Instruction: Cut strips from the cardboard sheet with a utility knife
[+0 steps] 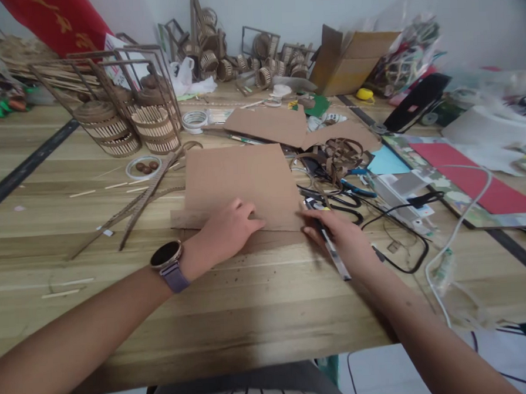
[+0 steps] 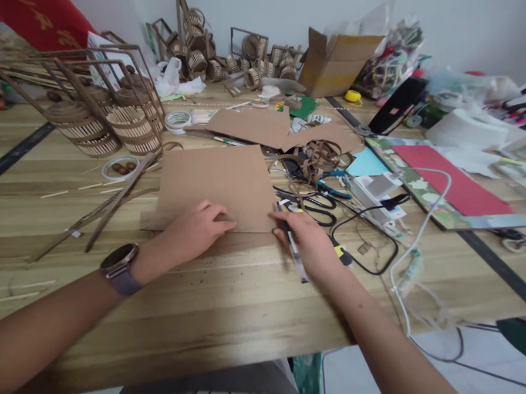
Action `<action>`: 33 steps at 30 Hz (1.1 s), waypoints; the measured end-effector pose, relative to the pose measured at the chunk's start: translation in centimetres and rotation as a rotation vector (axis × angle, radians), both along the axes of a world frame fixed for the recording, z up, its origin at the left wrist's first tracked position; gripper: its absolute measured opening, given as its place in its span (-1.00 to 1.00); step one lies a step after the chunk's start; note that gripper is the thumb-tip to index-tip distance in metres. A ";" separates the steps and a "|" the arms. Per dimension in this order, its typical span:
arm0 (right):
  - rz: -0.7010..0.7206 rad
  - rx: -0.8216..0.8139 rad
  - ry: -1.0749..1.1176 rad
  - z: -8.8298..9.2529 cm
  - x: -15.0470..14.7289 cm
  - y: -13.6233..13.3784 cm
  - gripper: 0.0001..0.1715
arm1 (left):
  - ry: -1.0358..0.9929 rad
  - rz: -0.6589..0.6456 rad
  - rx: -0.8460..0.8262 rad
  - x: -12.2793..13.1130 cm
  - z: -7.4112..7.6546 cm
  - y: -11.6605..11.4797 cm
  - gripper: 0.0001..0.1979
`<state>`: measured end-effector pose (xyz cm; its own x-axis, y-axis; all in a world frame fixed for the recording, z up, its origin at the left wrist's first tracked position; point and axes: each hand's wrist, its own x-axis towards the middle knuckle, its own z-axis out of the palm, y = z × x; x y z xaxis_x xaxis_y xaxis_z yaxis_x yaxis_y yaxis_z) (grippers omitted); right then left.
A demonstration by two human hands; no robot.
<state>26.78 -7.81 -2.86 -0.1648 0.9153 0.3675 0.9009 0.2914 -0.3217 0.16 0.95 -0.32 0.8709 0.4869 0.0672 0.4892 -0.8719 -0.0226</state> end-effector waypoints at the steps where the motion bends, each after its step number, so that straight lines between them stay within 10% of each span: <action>1: 0.024 -0.008 -0.009 0.0 0.1 0.1 -0.67 | -0.001 -0.009 0.005 0.0 0.1 0.0 -0.66; 17: 0.233 0.010 -0.122 -0.3 -1.8 0.8 -0.76 | 0.187 0.202 0.030 -7.1 1.4 2.5 -0.57; 33: 0.311 0.060 -0.192 0.2 -0.9 1.1 -0.78 | -0.014 -0.019 -0.196 -5.7 0.0 0.7 -0.54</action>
